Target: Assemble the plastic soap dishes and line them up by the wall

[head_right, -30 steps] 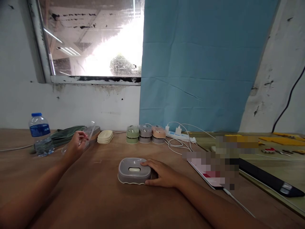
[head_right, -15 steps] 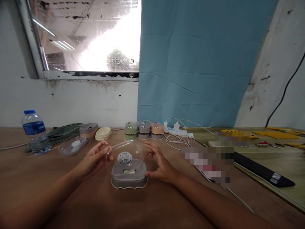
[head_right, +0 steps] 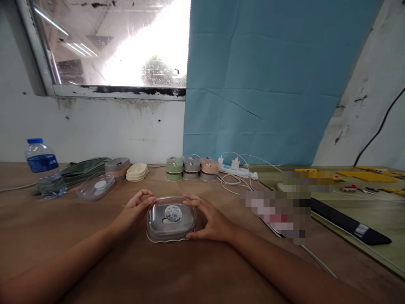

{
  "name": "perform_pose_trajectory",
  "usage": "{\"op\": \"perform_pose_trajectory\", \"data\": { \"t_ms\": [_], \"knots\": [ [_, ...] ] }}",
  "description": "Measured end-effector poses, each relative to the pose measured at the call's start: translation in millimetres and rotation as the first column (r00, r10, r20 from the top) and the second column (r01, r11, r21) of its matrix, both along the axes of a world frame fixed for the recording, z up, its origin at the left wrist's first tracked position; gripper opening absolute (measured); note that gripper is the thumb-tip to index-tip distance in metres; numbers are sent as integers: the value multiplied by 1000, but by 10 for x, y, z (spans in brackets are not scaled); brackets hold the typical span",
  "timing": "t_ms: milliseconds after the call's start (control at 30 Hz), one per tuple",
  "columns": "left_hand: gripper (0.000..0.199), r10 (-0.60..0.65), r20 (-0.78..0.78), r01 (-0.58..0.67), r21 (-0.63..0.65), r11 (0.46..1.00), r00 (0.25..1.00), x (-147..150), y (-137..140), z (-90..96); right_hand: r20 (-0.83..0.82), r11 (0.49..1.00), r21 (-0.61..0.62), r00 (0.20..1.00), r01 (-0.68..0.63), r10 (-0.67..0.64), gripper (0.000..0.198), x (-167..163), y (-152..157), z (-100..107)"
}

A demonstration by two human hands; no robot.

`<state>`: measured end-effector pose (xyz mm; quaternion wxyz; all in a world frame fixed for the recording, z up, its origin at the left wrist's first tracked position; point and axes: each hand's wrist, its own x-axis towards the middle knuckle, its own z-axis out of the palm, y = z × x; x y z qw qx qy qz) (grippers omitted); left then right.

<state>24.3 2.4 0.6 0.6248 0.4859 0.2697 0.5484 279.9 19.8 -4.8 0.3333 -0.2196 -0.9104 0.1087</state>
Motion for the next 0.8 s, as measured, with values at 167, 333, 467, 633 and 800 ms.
{"op": "perform_pose_trajectory", "data": {
  "t_ms": [167,333,467,633,800],
  "knots": [
    [34,150,-202,-150,16,989,968,-123,110,-70,5,993,-67,995,99,-99,72,6,22,-33],
    [55,-152,-509,259,145,955,847,-281,83,-63,115,976,-167,986,141,-123,71,-2,-21,25],
    [87,-105,-713,368,225,902,694,-297,3,-46,122,973,-175,984,149,-129,67,-15,-36,47],
    [89,-23,-741,348,287,892,671,-246,-28,-46,118,972,-190,986,138,-117,62,-50,-56,74],
    [85,55,-742,358,386,850,668,-237,-8,-56,228,979,-166,970,120,-80,69,-44,-64,91]
  ]
}}
